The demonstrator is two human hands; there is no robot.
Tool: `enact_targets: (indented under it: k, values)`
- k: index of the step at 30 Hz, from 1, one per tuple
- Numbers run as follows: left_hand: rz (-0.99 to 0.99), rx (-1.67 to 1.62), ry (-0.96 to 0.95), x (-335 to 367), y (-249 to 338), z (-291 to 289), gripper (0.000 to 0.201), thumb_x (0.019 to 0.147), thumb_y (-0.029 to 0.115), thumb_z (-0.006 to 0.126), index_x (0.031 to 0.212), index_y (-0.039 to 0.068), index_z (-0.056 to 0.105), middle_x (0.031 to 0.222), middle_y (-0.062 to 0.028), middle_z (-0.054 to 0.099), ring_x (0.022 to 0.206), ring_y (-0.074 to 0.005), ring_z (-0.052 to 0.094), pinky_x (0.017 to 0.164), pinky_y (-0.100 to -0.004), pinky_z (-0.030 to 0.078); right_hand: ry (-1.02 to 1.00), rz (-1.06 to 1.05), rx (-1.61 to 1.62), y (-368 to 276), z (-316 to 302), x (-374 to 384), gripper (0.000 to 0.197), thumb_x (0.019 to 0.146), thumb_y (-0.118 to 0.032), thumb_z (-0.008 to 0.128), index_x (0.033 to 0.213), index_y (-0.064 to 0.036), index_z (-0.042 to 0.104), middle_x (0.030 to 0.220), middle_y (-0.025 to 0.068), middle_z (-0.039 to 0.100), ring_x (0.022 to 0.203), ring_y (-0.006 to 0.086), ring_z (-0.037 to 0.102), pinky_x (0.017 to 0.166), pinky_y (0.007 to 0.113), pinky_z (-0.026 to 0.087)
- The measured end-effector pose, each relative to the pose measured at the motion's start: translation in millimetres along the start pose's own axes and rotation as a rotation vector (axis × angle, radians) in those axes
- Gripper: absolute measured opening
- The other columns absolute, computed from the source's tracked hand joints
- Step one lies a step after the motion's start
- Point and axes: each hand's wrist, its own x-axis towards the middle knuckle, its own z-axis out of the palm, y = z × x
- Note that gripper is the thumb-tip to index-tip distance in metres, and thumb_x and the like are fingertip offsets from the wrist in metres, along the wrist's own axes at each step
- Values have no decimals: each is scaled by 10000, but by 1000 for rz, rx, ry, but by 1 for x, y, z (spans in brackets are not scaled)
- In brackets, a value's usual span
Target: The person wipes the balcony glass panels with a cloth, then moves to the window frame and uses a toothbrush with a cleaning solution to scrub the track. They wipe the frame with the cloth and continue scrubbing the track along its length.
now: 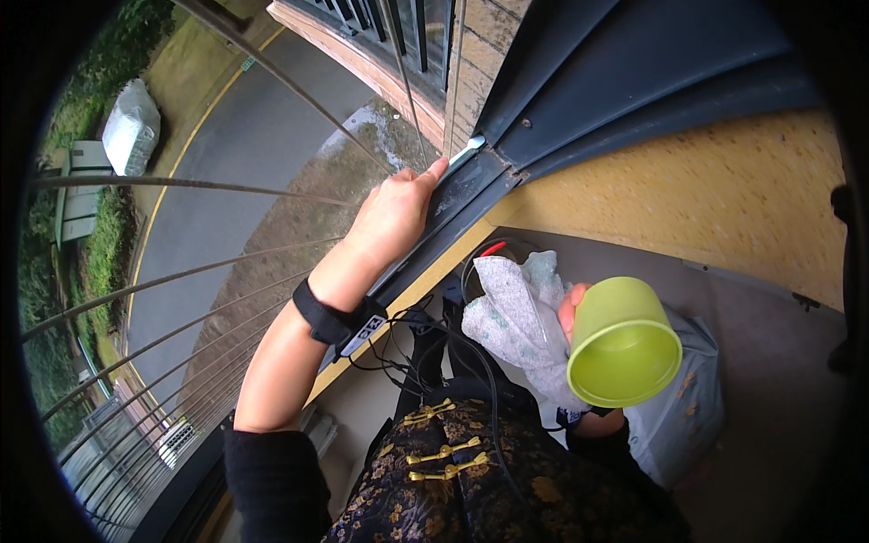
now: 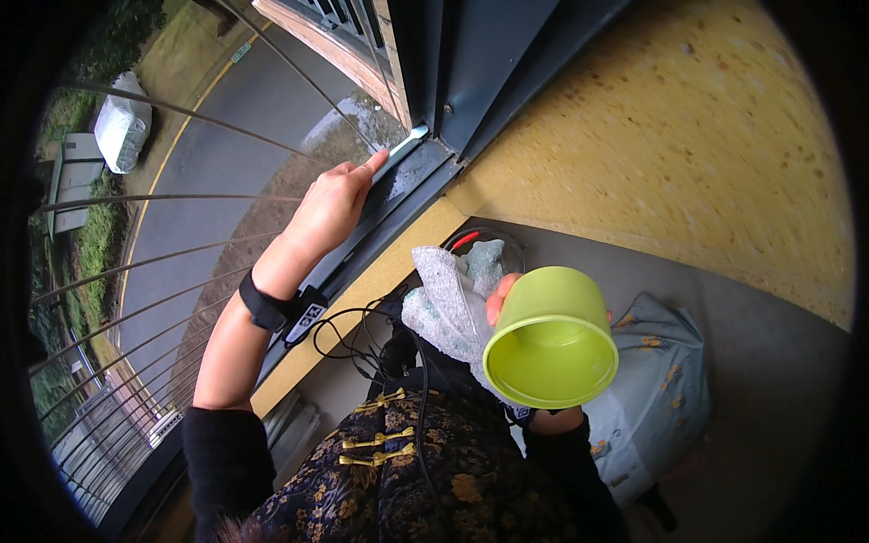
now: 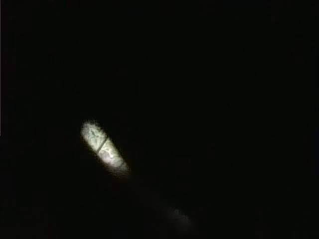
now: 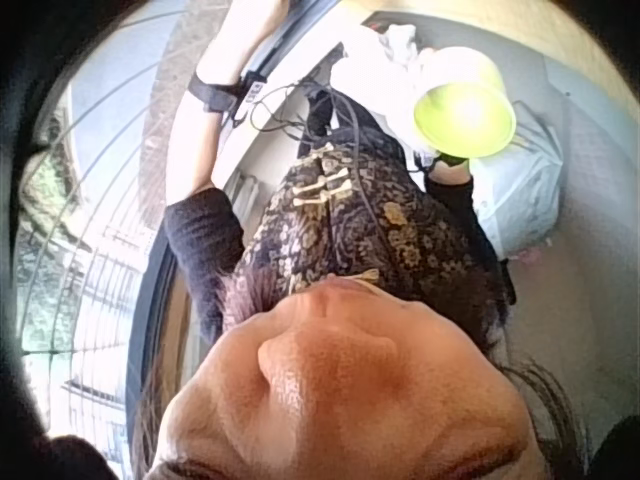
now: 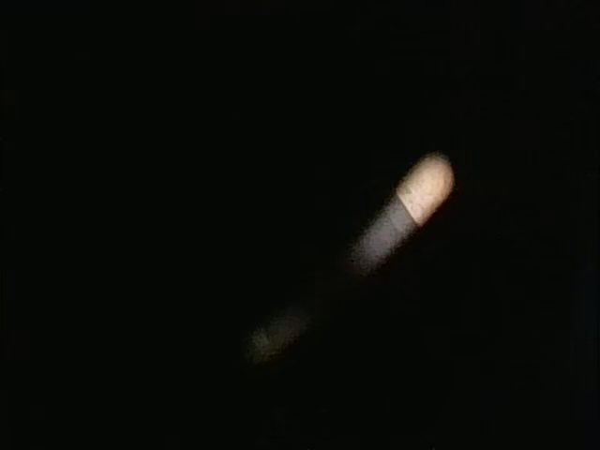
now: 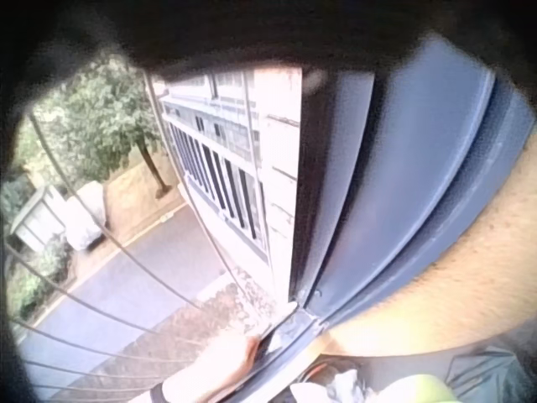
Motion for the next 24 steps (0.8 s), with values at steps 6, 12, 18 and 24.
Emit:
enact_targets:
  k: [6, 12, 18, 24]
  values:
    - [-77, 98, -108, 12, 0, -1, 366, 933, 83, 455, 1280, 117, 568, 844, -254, 613, 796, -402, 621, 726, -447, 495, 77, 14, 107, 2, 11, 0, 1040, 696, -768, 589, 1175, 145, 451, 1017, 287, 494, 763, 229, 568, 606, 248, 504]
    - [-184, 129, -196, -30, 12, -43, 342, 930, 77, 462, 1249, 94, 584, 814, -297, 592, 770, -425, 607, 705, -460, 485, 0, 22, 76, 2, 5, 2, 1063, 687, -767, 605, 1202, 145, 419, 1048, 292, 481, 764, 221, 568, 630, 245, 502]
    - [-3, 109, -112, -15, 22, -15, 497, 865, 0, 487, 1350, 107, 492, 843, -206, 623, 800, -358, 641, 731, -426, 519, 14, 65, 107, 1, 9, 4, 1067, 672, -768, 619, 1202, 139, 429, 1082, 302, 468, 759, 225, 556, 625, 241, 495]
    - [-9, 164, -193, -51, 4, -2, 576, 849, -12, 482, 1403, 138, 429, 817, -188, 587, 734, -376, 616, 695, -428, 509, 32, -28, -38, 0, 5, -1, 855, 784, -638, 610, 1162, 116, 476, 1021, 270, 500, 741, 209, 531, 613, 234, 479]
